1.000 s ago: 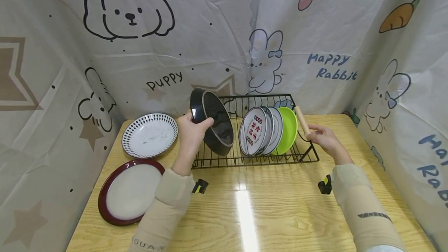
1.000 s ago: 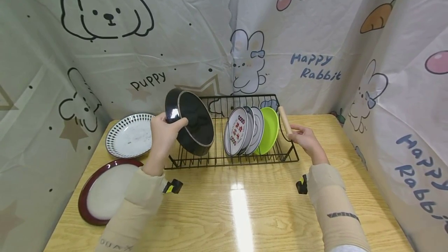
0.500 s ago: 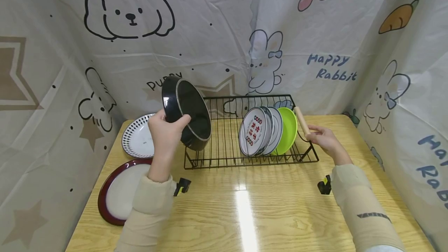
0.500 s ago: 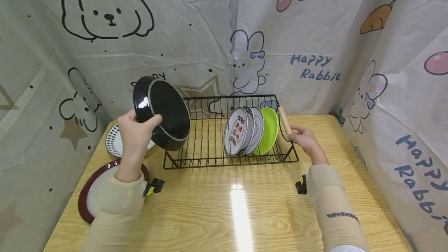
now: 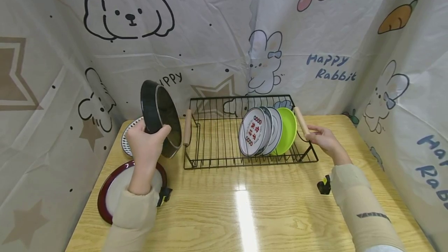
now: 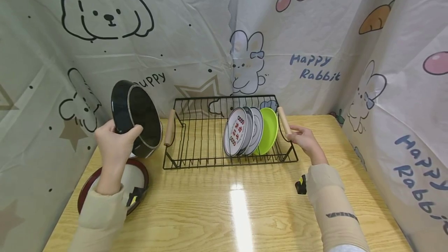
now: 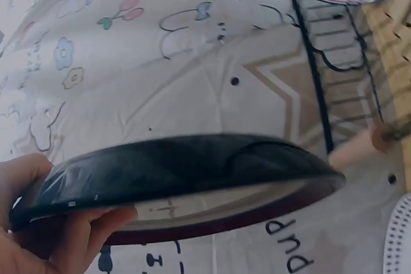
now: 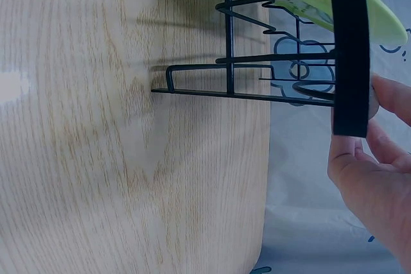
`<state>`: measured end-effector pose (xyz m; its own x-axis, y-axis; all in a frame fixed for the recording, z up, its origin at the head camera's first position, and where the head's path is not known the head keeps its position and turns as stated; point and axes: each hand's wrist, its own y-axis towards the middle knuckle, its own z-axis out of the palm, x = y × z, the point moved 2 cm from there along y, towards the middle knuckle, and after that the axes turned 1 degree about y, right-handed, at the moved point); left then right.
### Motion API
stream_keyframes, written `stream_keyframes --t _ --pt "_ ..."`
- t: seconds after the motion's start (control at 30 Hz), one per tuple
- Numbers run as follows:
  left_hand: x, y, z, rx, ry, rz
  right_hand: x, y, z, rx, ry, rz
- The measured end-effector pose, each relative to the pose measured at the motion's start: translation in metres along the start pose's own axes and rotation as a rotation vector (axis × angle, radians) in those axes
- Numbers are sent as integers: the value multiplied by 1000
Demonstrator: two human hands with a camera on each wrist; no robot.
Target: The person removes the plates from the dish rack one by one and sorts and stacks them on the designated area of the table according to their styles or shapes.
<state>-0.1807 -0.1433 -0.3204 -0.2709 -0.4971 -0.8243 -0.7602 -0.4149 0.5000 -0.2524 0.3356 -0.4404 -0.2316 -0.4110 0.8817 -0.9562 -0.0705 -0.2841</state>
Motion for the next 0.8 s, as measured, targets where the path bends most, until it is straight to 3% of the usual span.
stream_keyframes --t 0.23,0.43,0.67,0.8 --pt "13 -11 -12 -13 164 35 -1 1 -1 0 -1 -2" --pt "29 -22 -22 18 272 30 0 1 -1 4 2 -6" --pt "48 -36 -32 50 398 145 1 0 0 7 3 1" --pt "58 -44 -37 73 455 181 1 0 1 6 16 8"
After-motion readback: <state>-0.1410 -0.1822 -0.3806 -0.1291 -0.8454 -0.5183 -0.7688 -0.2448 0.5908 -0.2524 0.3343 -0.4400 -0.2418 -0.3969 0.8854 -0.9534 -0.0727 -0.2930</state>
